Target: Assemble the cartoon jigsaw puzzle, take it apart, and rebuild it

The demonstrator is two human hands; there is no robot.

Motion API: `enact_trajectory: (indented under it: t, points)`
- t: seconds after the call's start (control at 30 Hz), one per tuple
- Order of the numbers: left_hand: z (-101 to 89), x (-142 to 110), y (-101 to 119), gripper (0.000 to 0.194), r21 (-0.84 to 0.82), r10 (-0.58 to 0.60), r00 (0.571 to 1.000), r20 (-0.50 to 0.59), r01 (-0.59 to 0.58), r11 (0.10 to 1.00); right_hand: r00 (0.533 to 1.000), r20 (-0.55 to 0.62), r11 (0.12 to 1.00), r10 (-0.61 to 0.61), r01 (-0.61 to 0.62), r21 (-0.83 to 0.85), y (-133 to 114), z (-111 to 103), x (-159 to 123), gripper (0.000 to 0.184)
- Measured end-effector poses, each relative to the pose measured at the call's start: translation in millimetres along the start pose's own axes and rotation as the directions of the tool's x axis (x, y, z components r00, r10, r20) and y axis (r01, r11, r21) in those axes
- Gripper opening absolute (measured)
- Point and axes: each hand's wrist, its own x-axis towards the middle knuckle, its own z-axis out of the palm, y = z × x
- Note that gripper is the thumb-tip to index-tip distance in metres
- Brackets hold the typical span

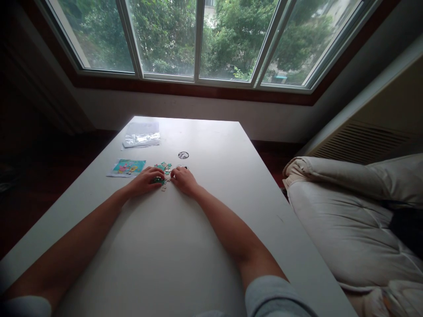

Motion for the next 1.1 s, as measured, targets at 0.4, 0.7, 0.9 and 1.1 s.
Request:
enact_trajectory:
  t: [0.4,0.7,0.9,1.1]
  points:
    - [25.9,8.6,-1.2,0.009,0.019,-0.071,0.979,-0.190,0.076,0.997,0.996,-0.080,0.999,0.033,-0.032,0.016,-2.9,9.2,-3.3,0.018]
    - [29.9,14.9,0.5,0.021,0.039,-0.126,0.929,-0.349,0.149,0.988,0.992,-0.126,0.992,0.012,0.004,0.127,-9.6,4.2,-7.0,0.015]
    - [34.5,14.3,4.5,0.028,0.010,-0.158,0.935,-0.317,0.170,0.985,0.992,-0.128,0.991,0.023,-0.006,0.136,-12.5,5.8,-5.6,0.013]
    - [32.9,17.6,7.5,0.029,0.074,-0.187,0.907,-0.378,0.231,0.970,0.984,-0.176,0.989,0.038,-0.012,0.146,-7.6,7.5,-6.3,0.012]
